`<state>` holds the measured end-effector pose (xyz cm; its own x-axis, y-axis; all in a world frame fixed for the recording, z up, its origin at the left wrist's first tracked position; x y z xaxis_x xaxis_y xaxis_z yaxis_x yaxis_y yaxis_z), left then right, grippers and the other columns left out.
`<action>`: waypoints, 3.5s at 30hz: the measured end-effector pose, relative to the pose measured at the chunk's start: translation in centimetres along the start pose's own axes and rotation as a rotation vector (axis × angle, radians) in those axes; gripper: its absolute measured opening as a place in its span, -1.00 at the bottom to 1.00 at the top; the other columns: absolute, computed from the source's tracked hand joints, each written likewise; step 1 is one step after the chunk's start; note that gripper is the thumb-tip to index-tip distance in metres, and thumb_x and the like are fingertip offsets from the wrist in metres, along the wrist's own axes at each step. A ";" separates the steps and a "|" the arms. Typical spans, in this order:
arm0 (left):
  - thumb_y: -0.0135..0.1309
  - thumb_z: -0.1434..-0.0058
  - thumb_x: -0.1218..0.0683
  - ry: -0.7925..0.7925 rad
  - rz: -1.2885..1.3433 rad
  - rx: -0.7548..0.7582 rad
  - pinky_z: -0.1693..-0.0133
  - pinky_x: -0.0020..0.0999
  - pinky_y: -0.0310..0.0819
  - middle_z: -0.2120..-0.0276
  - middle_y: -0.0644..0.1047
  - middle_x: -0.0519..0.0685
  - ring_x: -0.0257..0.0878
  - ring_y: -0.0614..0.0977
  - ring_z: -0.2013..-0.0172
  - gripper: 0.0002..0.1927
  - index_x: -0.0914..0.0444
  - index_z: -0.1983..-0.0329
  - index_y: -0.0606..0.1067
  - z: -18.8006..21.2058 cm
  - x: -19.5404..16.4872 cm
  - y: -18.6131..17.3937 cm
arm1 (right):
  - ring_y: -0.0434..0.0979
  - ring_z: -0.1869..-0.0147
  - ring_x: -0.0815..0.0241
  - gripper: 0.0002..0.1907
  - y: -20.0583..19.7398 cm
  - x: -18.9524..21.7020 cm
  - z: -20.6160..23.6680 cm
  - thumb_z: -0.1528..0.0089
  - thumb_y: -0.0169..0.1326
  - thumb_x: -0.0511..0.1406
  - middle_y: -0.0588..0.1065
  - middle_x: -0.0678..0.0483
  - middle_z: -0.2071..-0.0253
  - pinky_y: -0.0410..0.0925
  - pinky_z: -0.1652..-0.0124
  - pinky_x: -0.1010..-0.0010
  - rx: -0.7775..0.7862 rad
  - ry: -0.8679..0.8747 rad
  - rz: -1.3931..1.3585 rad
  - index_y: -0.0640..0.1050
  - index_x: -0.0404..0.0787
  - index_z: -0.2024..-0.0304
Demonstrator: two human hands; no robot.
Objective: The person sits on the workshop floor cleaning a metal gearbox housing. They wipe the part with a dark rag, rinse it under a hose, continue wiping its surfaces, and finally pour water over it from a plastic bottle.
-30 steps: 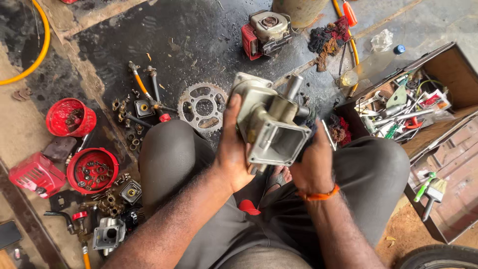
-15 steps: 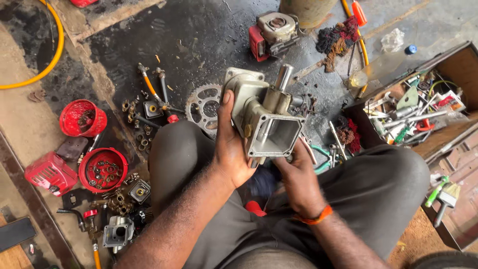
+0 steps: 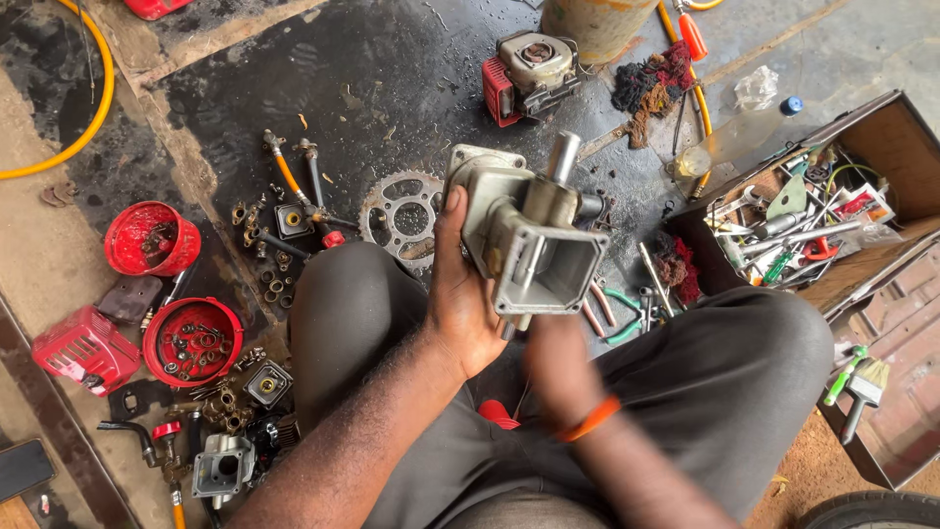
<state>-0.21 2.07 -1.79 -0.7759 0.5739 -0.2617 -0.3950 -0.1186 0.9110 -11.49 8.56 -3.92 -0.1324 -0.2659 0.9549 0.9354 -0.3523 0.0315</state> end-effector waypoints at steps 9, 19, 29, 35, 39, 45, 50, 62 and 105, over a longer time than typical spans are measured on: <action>-0.10 -0.40 -0.45 -0.012 0.010 0.072 -0.04 -0.21 0.54 -0.04 0.57 -0.02 -0.20 0.64 0.01 -0.25 0.21 -0.32 0.39 0.8 -0.9 -0.3 | 0.37 -0.14 -0.28 -0.57 -0.5 -1.5 1.6 -0.15 0.13 -0.43 0.38 -0.26 -0.05 0.23 -0.20 0.02 -0.168 -0.909 0.844 0.43 -0.34 -0.09; -0.05 -0.23 -0.46 -0.266 -0.039 0.181 -0.06 -0.11 0.57 -0.04 0.57 0.07 -0.08 0.67 0.02 -0.16 0.23 -0.31 0.36 2.1 -1.0 0.2 | 0.54 -0.17 0.07 -0.65 -6.2 5.6 -1.8 -0.36 -0.05 -0.30 0.52 -0.06 -0.10 0.38 -0.19 0.28 0.050 -0.228 -0.663 0.47 -0.30 -0.16; -0.03 -0.15 -0.51 -0.316 -0.274 0.062 0.10 -0.22 0.65 0.06 0.61 0.03 -0.19 0.68 0.12 -0.10 0.25 -0.27 0.40 1.8 0.8 -1.9 | 0.47 0.04 0.05 -0.69 -5.8 2.5 -0.9 -0.56 -0.19 -0.30 0.54 -0.01 0.06 0.38 -0.01 0.36 -0.143 -0.567 0.350 0.47 -0.40 -0.15; -0.07 -0.23 -0.58 -0.337 -0.644 0.027 0.69 -0.48 0.28 0.32 0.51 -0.03 -0.36 0.48 0.53 -0.07 0.31 -0.17 0.48 2.2 0.1 -3.5 | 0.59 0.27 0.19 -0.74 -8.0 0.6 -3.3 -0.42 -0.04 -0.24 0.57 0.02 0.21 0.47 0.27 0.35 0.211 0.425 -0.345 0.52 -0.31 0.01; -0.11 -0.11 -0.47 -0.387 -0.247 -0.098 0.34 -0.30 0.73 0.18 0.63 0.03 -0.22 0.73 0.32 -0.20 0.21 -0.14 0.45 2.4 -0.2 -2.6 | 0.47 0.09 -0.09 -0.66 -10.8 4.9 -2.3 -0.51 -0.04 -0.19 0.46 -0.10 0.17 0.41 0.05 0.26 -0.246 -0.306 0.306 0.50 -0.39 -0.03; -0.04 -0.30 -0.43 -0.222 -0.222 -0.037 0.12 -0.27 0.59 0.03 0.58 -0.03 -0.24 0.65 0.13 -0.25 0.19 -0.29 0.43 2.1 -1.3 -1.2 | 0.46 -0.26 0.03 -0.56 -6.3 6.0 1.5 -0.41 -0.15 -0.17 0.47 -0.09 -0.14 0.29 -0.30 0.24 -0.040 -0.455 0.021 0.40 -0.34 -0.19; -0.03 -0.25 -0.44 -0.275 -0.185 0.037 0.09 -0.25 0.62 0.05 0.59 -0.02 -0.22 0.66 0.14 -0.24 0.19 -0.25 0.43 1.9 -0.5 -1.4 | 0.48 -0.16 0.06 -0.56 -4.1 3.2 3.0 -0.49 -0.05 -0.18 0.45 -0.14 -0.11 0.32 -0.19 0.33 -0.031 -0.778 0.590 0.32 -0.43 -0.22; -0.16 -0.18 -0.54 -0.251 -0.687 0.134 0.07 -0.25 0.58 0.03 0.56 -0.06 -0.27 0.61 0.06 -0.11 0.21 -0.28 0.38 2.4 -1.4 -3.3 | 0.37 0.37 0.35 -0.79 -6.5 4.1 0.5 -0.34 -0.04 -0.26 0.47 0.13 0.38 0.25 0.40 0.52 0.128 0.220 -0.073 0.51 -0.28 0.15; 0.14 -0.08 -0.40 -0.233 -0.299 -0.256 0.06 -0.12 0.61 0.08 0.61 -0.01 -0.17 0.67 0.11 -0.31 0.16 -0.07 0.52 2.2 -3.6 -3.7 | 0.46 0.17 0.11 -0.67 -8.2 7.8 -1.4 -0.42 -0.03 -0.12 0.50 -0.03 0.20 0.33 0.17 0.30 0.013 -0.212 -0.080 0.53 -0.25 0.05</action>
<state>5.11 2.21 -3.55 -0.4893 0.7772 -0.3957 -0.7164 -0.0994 0.6906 -20.61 8.09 2.83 -0.1356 -0.0428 0.9898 0.9290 -0.3527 0.1120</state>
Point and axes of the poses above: each hand's wrist, its own z-axis away from the middle knuckle, its own y-axis out of the palm, x = y × z, the point moved 3 cm from there along -z, towards the middle knuckle
